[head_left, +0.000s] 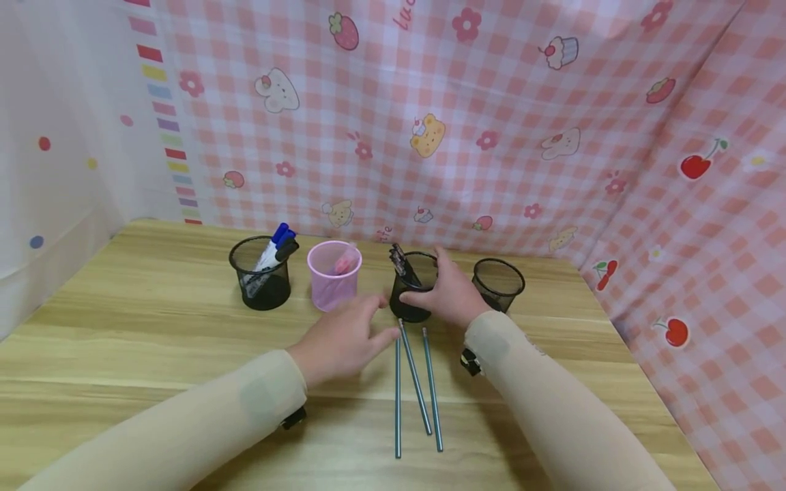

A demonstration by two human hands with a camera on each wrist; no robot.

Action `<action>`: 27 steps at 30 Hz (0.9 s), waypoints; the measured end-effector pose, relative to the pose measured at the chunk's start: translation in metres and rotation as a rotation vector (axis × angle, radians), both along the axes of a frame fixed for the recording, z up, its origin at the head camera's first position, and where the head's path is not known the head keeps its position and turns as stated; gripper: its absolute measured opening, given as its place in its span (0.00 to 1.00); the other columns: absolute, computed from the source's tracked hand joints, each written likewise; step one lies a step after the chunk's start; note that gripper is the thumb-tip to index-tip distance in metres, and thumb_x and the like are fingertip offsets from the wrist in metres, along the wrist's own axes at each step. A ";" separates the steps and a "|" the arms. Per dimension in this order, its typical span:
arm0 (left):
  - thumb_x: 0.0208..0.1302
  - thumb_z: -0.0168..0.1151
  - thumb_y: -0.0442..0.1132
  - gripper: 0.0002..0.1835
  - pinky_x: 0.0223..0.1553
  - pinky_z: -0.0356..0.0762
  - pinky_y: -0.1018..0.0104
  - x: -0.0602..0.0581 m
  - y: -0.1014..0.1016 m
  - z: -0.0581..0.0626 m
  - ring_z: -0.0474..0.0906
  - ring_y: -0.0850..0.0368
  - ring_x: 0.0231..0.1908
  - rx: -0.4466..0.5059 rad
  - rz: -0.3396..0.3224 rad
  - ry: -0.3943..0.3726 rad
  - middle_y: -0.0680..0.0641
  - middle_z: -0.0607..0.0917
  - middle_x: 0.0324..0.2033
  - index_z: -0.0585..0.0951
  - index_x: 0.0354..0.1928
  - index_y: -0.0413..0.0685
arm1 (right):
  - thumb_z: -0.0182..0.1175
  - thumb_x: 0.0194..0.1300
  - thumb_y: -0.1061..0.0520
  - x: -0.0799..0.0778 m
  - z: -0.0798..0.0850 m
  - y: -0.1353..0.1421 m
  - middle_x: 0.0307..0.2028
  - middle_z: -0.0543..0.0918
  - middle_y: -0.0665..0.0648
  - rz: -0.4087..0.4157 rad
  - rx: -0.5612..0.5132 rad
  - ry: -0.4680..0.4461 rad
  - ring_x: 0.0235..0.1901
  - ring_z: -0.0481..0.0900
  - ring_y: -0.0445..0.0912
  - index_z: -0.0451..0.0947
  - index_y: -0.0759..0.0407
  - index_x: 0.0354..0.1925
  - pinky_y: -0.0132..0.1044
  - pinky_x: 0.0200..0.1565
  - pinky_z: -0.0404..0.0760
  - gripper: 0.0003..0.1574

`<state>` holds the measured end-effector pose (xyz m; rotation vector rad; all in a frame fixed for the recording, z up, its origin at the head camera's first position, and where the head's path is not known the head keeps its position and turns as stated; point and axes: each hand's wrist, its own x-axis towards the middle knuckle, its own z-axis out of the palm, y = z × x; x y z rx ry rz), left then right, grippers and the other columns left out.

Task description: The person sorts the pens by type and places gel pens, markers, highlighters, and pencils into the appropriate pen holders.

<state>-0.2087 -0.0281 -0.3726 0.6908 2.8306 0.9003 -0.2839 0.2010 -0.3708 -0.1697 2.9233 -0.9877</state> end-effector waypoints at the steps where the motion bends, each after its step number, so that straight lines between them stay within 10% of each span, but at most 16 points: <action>1: 0.77 0.57 0.62 0.36 0.71 0.74 0.45 0.000 0.000 0.000 0.75 0.46 0.70 -0.024 -0.004 -0.001 0.45 0.77 0.71 0.70 0.75 0.46 | 0.78 0.56 0.31 0.002 0.002 0.001 0.82 0.57 0.65 0.002 0.009 0.010 0.79 0.62 0.61 0.37 0.51 0.86 0.60 0.75 0.68 0.80; 7: 0.77 0.57 0.63 0.37 0.72 0.73 0.45 0.003 -0.001 0.000 0.75 0.43 0.69 -0.143 -0.023 -0.007 0.42 0.77 0.70 0.72 0.75 0.44 | 0.72 0.57 0.24 0.020 0.028 0.010 0.84 0.52 0.63 0.010 0.063 0.044 0.82 0.55 0.59 0.37 0.56 0.86 0.61 0.78 0.63 0.81; 14: 0.76 0.58 0.64 0.39 0.73 0.72 0.44 0.005 -0.003 -0.002 0.74 0.40 0.70 -0.205 -0.031 -0.009 0.38 0.74 0.73 0.71 0.75 0.42 | 0.58 0.75 0.31 0.029 0.060 0.033 0.80 0.61 0.66 0.024 0.091 0.174 0.79 0.60 0.62 0.50 0.59 0.84 0.62 0.77 0.62 0.57; 27: 0.75 0.56 0.66 0.44 0.77 0.65 0.42 0.006 -0.004 -0.002 0.65 0.37 0.77 -0.263 -0.049 -0.019 0.36 0.67 0.77 0.67 0.78 0.41 | 0.57 0.72 0.25 0.014 0.052 0.104 0.84 0.53 0.64 0.004 0.223 0.137 0.83 0.46 0.65 0.50 0.51 0.85 0.71 0.78 0.52 0.59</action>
